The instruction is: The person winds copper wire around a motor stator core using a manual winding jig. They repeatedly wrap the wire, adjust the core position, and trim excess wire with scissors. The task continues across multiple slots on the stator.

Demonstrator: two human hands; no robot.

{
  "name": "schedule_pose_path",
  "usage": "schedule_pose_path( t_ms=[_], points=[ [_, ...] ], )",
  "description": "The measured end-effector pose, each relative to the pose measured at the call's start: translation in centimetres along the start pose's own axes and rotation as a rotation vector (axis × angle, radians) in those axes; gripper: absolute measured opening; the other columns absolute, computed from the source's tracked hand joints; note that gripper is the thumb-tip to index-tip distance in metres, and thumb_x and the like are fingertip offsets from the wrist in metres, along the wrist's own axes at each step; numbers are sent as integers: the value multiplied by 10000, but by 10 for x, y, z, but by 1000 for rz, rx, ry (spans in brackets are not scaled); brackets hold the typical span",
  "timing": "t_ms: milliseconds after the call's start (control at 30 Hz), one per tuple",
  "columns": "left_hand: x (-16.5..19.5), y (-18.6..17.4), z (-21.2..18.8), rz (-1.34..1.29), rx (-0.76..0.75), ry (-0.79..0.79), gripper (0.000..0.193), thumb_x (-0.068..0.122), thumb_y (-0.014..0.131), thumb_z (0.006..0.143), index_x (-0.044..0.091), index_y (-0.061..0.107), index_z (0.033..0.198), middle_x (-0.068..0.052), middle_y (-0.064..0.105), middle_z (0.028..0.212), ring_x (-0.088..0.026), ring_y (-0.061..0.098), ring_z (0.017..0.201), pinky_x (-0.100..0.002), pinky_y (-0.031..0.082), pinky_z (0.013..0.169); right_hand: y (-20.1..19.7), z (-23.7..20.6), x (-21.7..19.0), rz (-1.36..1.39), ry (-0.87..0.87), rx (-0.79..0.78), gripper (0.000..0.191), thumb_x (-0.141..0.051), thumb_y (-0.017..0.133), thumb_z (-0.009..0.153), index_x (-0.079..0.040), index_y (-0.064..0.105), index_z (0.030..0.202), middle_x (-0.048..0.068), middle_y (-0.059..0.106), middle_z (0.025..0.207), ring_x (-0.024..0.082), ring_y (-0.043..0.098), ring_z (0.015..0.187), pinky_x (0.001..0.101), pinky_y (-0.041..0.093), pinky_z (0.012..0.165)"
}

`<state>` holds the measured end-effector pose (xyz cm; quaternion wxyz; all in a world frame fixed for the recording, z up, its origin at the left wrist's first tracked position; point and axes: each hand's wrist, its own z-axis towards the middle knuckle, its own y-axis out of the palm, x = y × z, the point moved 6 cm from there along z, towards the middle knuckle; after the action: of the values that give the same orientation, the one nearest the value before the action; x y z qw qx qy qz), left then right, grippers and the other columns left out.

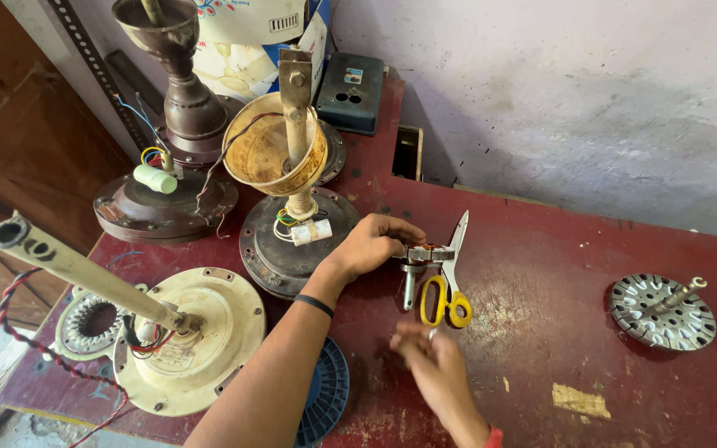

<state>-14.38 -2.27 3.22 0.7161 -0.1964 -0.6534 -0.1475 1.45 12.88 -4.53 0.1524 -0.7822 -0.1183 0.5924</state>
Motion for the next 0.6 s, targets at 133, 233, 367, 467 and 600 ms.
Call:
schedule_pose_path(
  t_ms=[133,233,367,467,600],
  points=[
    [-2,4,-3,-87,0,-7,462,-50,562,742,-48,729,1174,-150,769,1151,-221,717,1108,-315,528,1029,-11,19,-38,206,-29,117,295,-294,710,919,-30,742,1048,91,797,859,99,600,592,235,414,417],
    [-3,4,-4,-138,9,-25,469,-60,538,748,-64,722,1180,-153,766,1154,-230,716,1111,-324,530,1022,-11,30,-62,272,-60,144,310,-287,740,927,15,733,999,110,781,814,82,607,585,224,420,406],
    [-4,5,-4,-185,-5,-27,479,-59,519,755,-78,703,1197,-156,760,1162,-229,713,1117,-323,530,1001,-4,35,-75,299,-69,109,220,-174,724,894,16,734,1005,102,772,775,85,578,558,238,407,425],
    [-3,5,-3,-160,-5,-7,480,-61,517,755,-85,701,1197,-162,761,1160,-234,716,1112,-314,536,1002,-4,36,-85,167,-181,137,209,-140,699,906,27,758,1019,92,781,752,89,609,566,228,465,489],
    [-6,5,-3,-166,8,-49,483,-63,511,749,-84,699,1193,-159,758,1159,-232,714,1111,-317,538,988,-3,36,-96,77,-258,162,207,-121,674,928,36,760,1033,89,780,736,98,668,597,235,507,538]
  ],
)
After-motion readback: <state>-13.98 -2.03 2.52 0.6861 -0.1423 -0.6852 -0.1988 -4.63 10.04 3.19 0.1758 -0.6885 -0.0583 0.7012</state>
